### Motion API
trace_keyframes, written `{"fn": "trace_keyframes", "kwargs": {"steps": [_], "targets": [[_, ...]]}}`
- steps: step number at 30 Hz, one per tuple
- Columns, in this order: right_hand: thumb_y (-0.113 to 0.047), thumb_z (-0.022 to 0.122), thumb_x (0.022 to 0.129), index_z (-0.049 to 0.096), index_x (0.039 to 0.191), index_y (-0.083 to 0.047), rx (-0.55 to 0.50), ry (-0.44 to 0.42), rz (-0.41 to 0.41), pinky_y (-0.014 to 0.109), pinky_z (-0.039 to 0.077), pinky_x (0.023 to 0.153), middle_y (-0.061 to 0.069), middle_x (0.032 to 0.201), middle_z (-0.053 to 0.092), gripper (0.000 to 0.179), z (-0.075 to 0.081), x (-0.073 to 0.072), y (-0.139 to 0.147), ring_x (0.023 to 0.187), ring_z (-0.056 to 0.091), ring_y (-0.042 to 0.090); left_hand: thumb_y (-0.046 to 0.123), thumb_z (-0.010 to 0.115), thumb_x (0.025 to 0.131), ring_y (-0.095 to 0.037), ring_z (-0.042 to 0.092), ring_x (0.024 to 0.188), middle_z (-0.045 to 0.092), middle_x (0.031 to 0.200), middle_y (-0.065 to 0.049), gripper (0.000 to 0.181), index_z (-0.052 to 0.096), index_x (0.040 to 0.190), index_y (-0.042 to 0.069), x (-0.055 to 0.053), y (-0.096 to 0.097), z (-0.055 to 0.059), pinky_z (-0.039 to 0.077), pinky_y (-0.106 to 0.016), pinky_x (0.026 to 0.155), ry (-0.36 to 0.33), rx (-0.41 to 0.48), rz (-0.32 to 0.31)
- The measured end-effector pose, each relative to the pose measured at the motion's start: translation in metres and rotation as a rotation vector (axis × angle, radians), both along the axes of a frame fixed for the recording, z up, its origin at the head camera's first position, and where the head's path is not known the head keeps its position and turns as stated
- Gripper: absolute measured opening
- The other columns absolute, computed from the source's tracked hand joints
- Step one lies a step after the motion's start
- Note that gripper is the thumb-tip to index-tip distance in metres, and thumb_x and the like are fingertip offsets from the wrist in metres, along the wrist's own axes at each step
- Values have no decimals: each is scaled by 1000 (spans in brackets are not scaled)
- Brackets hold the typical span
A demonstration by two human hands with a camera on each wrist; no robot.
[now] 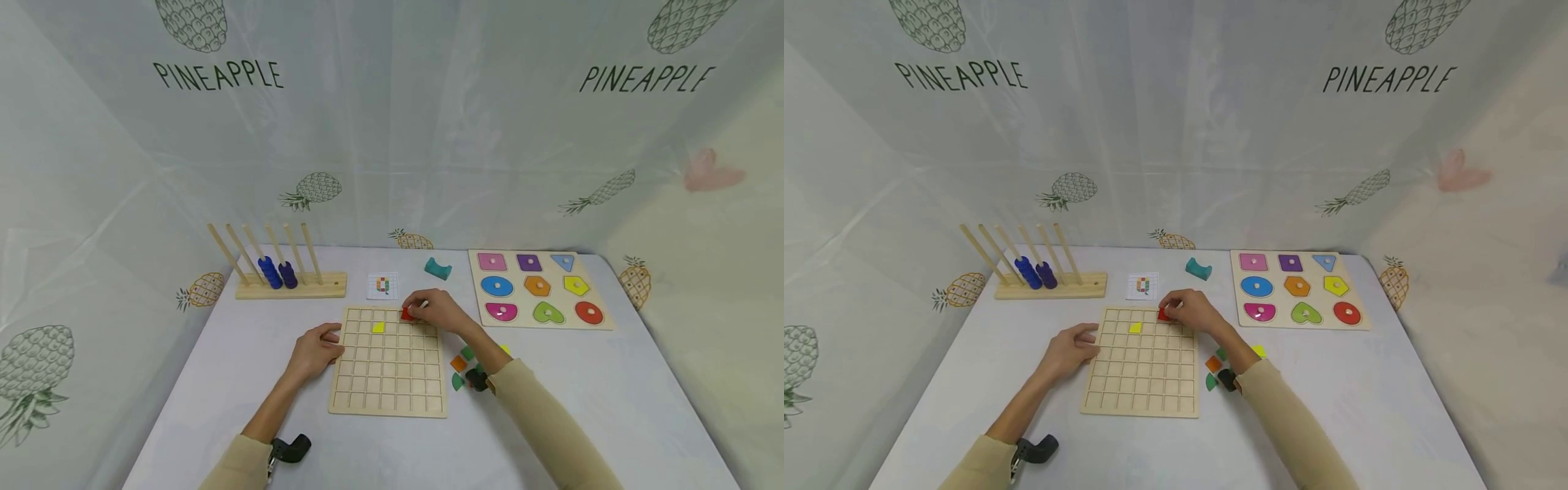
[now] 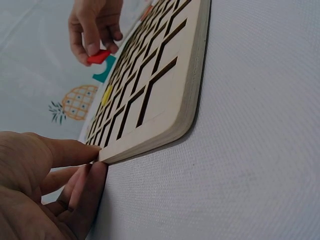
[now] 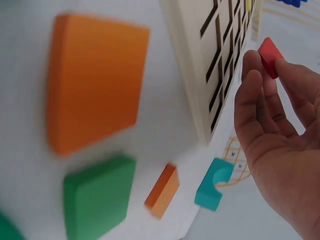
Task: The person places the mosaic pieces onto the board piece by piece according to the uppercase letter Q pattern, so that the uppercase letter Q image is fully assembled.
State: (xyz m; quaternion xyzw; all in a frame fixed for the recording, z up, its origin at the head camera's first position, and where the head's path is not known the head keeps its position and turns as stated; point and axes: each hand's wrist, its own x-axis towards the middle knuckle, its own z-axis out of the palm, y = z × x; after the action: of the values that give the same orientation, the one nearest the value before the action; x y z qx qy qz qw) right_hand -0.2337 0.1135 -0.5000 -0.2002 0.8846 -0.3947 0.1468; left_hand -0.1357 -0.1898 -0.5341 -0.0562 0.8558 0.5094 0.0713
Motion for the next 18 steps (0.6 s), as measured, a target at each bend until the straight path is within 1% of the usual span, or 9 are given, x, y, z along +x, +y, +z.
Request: {"fn": "trace_keyframes", "kwargs": {"steps": [4,11,18], "targets": [[-18,66,97,76,103,-20,4,8,26,27,52,68,-4,90,67,11,-1,3,-11,78,60,15,4,76,83,-19,71,88,68,106,-13,54,62,135,4,0,0,1,61,-28,64,-5,8,1],[-15,65,96,75,105,-17,26,-19,86,26,54,70,-6,87,68,14,-5,7,-26,75,63,10,5,77,82,-18,71,86,68,104,-12,54,63,134,4,1,1,2,60,-28,63,3,-3,-4],[-12,64,95,75,103,-17,39,-20,109,26,53,70,-7,84,69,14,-3,8,-32,74,66,13,5,77,82,-17,71,85,68,104,-12,55,62,135,4,0,1,1,60,-28,63,-1,-3,-2]]}}
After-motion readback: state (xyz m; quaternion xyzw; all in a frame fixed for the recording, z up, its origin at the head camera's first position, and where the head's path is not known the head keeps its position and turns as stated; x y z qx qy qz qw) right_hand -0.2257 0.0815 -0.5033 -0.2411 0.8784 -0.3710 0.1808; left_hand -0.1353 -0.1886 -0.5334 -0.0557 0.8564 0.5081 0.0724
